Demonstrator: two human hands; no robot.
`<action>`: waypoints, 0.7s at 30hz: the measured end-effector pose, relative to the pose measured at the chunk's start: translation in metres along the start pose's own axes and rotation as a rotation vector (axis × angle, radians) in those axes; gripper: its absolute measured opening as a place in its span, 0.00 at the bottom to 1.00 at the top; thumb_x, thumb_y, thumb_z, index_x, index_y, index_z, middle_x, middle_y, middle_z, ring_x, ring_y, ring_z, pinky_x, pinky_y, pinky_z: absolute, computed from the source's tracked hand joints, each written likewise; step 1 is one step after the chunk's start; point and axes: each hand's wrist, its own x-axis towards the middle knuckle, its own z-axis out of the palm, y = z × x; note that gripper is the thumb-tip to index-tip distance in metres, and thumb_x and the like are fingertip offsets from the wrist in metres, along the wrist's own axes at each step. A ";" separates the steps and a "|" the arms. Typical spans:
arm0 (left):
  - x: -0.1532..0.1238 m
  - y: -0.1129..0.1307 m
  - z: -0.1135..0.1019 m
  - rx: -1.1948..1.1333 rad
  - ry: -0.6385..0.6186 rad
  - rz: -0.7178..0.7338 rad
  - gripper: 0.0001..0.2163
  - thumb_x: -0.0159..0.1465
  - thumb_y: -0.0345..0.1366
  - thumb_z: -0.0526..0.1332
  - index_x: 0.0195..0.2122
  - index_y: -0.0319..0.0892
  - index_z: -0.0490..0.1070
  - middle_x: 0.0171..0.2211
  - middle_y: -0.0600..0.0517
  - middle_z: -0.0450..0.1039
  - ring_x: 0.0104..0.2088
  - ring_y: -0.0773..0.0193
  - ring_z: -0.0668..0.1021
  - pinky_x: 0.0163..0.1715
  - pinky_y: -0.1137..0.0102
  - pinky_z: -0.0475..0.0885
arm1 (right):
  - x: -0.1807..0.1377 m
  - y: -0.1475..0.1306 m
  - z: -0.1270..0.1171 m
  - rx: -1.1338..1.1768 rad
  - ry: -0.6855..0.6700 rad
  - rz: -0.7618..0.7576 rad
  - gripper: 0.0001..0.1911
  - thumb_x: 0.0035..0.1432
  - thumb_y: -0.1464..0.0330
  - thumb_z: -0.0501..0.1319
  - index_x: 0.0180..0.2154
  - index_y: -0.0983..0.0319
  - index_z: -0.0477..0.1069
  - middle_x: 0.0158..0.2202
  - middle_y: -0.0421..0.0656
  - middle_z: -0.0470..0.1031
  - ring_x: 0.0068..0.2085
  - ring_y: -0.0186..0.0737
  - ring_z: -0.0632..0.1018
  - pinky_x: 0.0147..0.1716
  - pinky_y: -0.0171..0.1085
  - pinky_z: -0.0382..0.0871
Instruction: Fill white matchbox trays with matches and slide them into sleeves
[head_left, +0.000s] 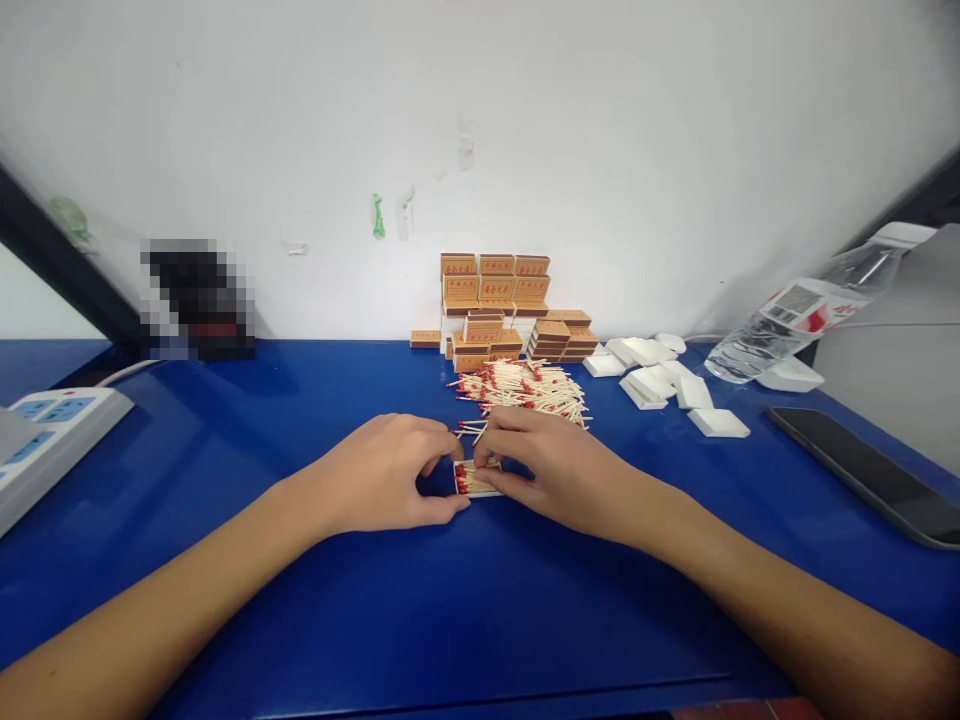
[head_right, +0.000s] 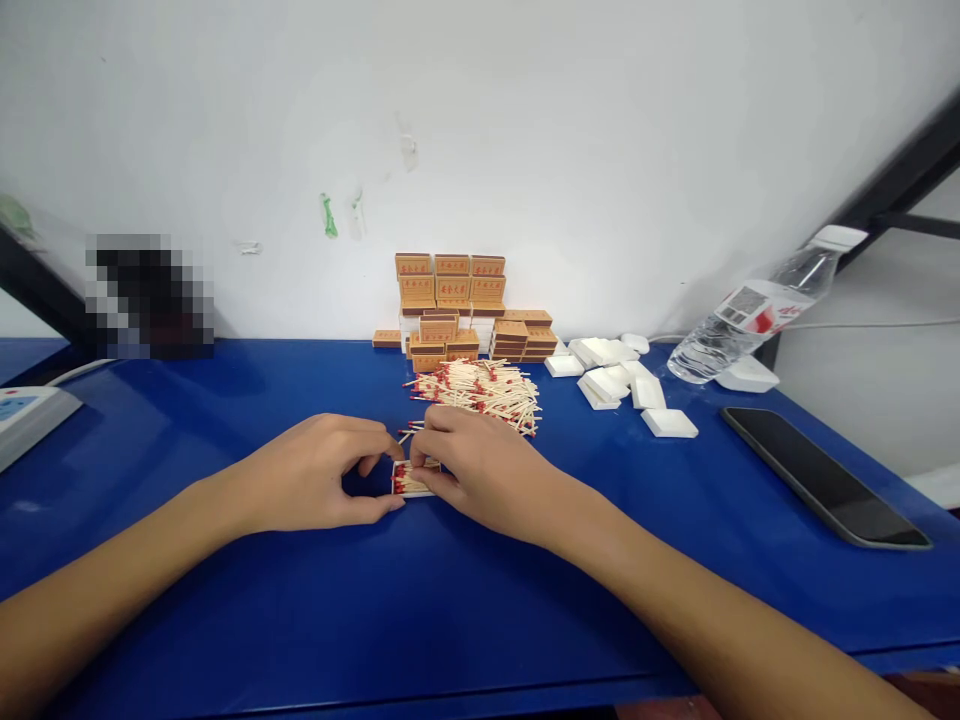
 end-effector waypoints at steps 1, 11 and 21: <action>0.000 0.000 0.000 0.003 -0.001 0.001 0.11 0.64 0.44 0.67 0.34 0.42 0.73 0.28 0.56 0.70 0.26 0.67 0.69 0.28 0.69 0.60 | 0.000 0.000 0.000 -0.003 -0.009 -0.004 0.05 0.70 0.70 0.62 0.41 0.62 0.77 0.40 0.44 0.74 0.38 0.38 0.75 0.38 0.37 0.67; 0.001 -0.001 0.000 -0.019 0.004 -0.001 0.11 0.63 0.42 0.67 0.31 0.42 0.70 0.28 0.57 0.70 0.26 0.67 0.69 0.28 0.68 0.59 | -0.004 -0.007 -0.003 0.082 -0.043 -0.134 0.15 0.72 0.74 0.55 0.52 0.58 0.77 0.44 0.45 0.71 0.39 0.37 0.74 0.37 0.36 0.67; 0.001 0.000 -0.001 0.007 -0.010 -0.015 0.12 0.63 0.44 0.67 0.30 0.42 0.70 0.28 0.56 0.71 0.26 0.66 0.69 0.28 0.68 0.60 | -0.004 -0.008 -0.007 0.050 -0.032 -0.098 0.15 0.69 0.75 0.55 0.50 0.59 0.78 0.42 0.45 0.72 0.40 0.39 0.74 0.38 0.39 0.69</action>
